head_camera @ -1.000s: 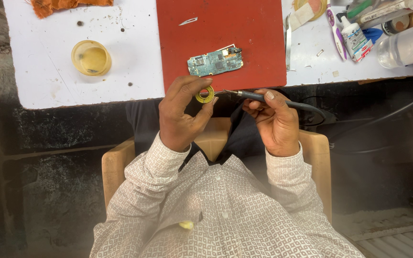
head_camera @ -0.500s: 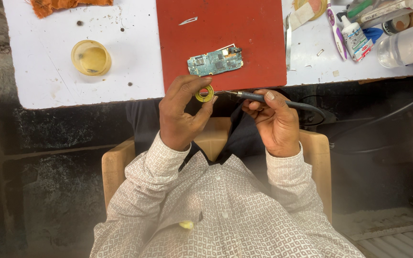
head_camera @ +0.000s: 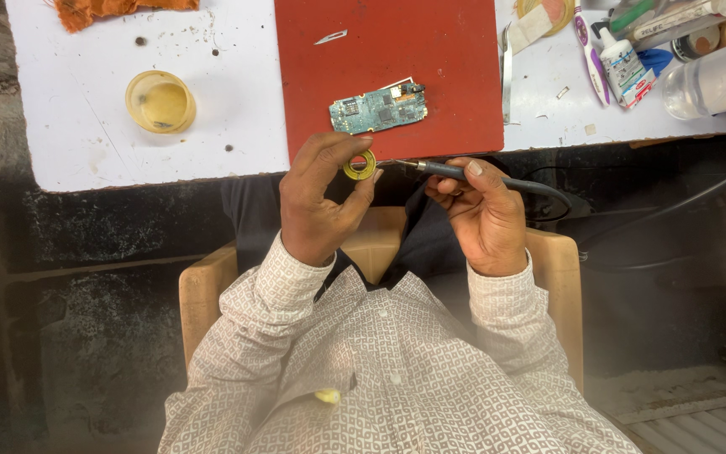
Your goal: The person uses a soldering iron and solder wire to reflow or repair connections on a small green circuit board. They repeatedly apply solder to various points on the board, reposition the board, and briefly use a toothbrush to clean the surface.
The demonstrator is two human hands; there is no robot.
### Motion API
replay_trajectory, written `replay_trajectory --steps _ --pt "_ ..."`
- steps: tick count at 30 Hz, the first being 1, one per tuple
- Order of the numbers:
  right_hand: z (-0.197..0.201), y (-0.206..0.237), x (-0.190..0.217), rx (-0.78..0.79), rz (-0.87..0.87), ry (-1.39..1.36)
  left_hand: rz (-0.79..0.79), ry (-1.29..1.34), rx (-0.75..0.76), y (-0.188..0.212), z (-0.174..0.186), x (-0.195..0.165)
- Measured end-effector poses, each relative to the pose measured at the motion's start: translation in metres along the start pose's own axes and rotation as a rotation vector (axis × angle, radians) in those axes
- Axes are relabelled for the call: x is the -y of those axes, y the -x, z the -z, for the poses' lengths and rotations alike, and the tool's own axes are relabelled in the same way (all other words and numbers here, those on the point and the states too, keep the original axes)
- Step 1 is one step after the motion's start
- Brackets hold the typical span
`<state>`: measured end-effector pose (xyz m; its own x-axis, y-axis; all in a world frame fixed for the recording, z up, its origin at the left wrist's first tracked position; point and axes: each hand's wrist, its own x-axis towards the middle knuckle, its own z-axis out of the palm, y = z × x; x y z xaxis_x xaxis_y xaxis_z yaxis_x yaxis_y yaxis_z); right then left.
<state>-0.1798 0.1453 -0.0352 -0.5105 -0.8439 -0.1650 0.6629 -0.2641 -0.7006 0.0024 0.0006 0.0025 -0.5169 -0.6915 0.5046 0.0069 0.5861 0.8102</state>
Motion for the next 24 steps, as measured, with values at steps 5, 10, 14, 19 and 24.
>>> replay_trajectory --steps 5,10,14,19,24 --pt "0.000 0.000 0.000 -0.002 -0.001 0.000 0.001 -0.003 -0.002 0.000 0.000 -0.002" --pt "0.001 -0.001 0.000 -0.010 -0.004 0.002 -0.003 -0.005 -0.004 -0.002 0.000 -0.004" --pt "0.004 -0.001 -0.001 0.004 -0.002 -0.005 0.005 -0.009 -0.012 -0.002 0.001 0.001" --pt "0.008 -0.003 -0.001 0.035 0.020 -0.031 0.007 -0.199 -0.154 -0.016 0.024 0.040" --pt "0.008 -0.002 -0.001 0.029 0.060 -0.005 0.277 -0.338 -0.179 -0.041 0.050 0.100"
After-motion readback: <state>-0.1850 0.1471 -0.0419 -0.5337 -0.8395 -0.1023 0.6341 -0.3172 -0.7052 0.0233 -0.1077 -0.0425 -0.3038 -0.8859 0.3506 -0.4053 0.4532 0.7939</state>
